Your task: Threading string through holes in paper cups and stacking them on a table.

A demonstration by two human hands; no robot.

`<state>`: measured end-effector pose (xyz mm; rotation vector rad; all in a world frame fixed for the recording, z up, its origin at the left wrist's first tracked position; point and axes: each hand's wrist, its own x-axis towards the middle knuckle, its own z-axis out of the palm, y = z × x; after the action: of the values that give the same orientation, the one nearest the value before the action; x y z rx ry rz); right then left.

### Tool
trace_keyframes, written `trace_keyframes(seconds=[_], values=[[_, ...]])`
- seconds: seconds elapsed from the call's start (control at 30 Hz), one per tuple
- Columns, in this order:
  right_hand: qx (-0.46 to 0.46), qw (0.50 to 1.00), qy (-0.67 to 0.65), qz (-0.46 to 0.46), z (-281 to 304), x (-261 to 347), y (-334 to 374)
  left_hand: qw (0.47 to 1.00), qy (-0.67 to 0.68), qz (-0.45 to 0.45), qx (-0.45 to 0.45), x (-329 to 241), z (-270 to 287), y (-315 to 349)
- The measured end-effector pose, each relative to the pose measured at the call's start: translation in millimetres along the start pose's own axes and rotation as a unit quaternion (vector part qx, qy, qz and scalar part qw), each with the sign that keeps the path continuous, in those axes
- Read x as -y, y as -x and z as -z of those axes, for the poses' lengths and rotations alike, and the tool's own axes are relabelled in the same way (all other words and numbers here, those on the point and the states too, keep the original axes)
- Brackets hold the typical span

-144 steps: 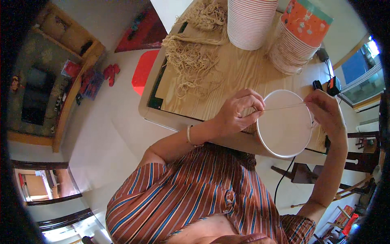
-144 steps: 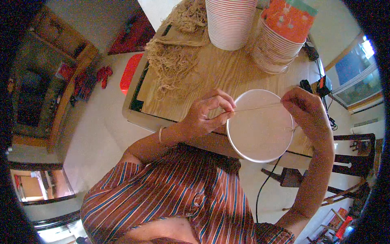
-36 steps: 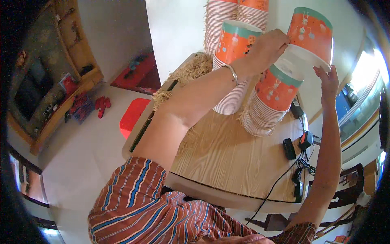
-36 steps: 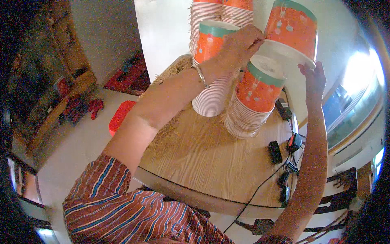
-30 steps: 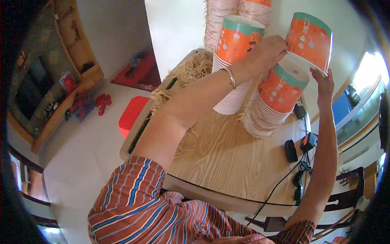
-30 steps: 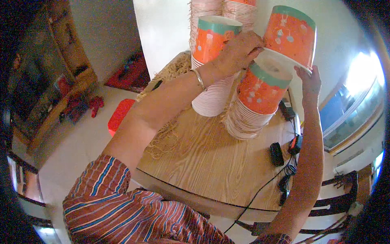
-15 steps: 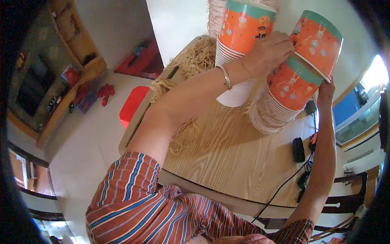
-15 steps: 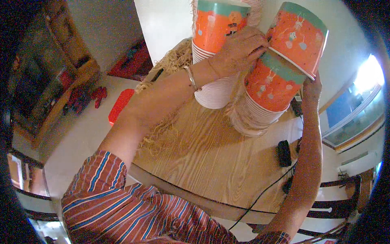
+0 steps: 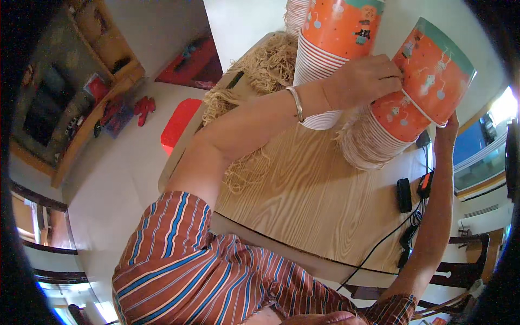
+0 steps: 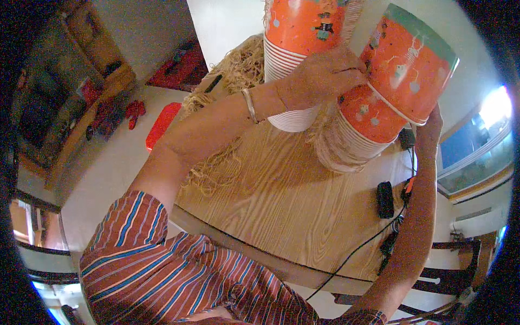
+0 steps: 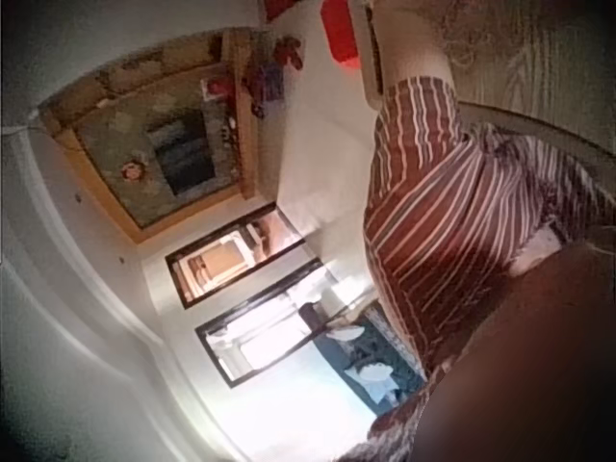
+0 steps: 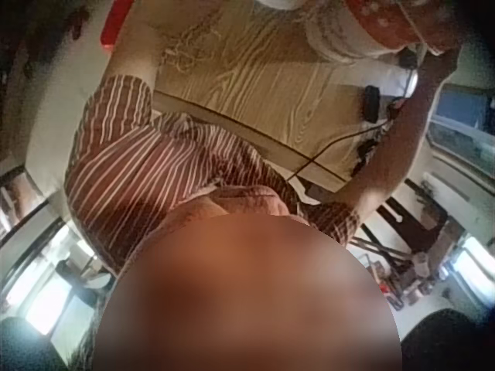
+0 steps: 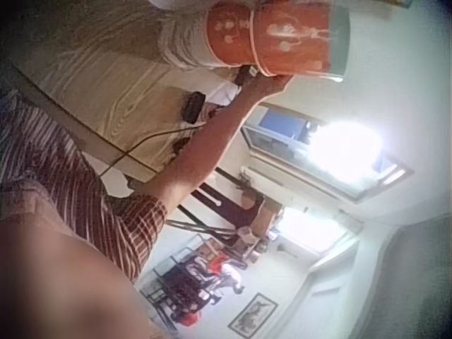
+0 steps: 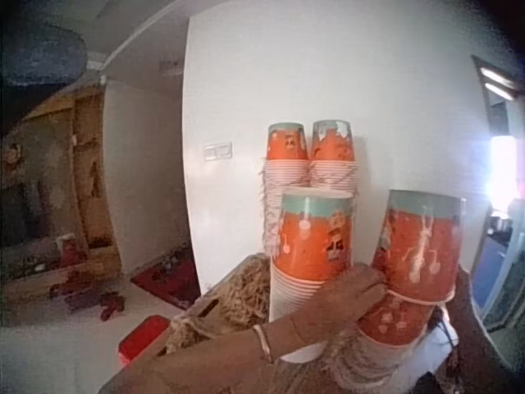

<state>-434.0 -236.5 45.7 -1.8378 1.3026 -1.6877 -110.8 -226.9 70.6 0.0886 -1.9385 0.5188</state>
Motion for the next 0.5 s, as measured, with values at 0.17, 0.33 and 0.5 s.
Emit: trace_keyframes(seconds=[0.17,0.33,0.5], values=[[0.016,0.993,0.116,0.003,10,-14,-4,1.000,-0.012,-0.006,0.027,1,-1,11],[0.006,0.998,0.044,-0.032,7,-28,0,1.000,-0.013,-0.009,0.013,-3,-3,17],[0.039,0.998,0.041,-0.027,5,-30,4,0.999,-0.008,-0.013,0.048,-6,-3,29]])
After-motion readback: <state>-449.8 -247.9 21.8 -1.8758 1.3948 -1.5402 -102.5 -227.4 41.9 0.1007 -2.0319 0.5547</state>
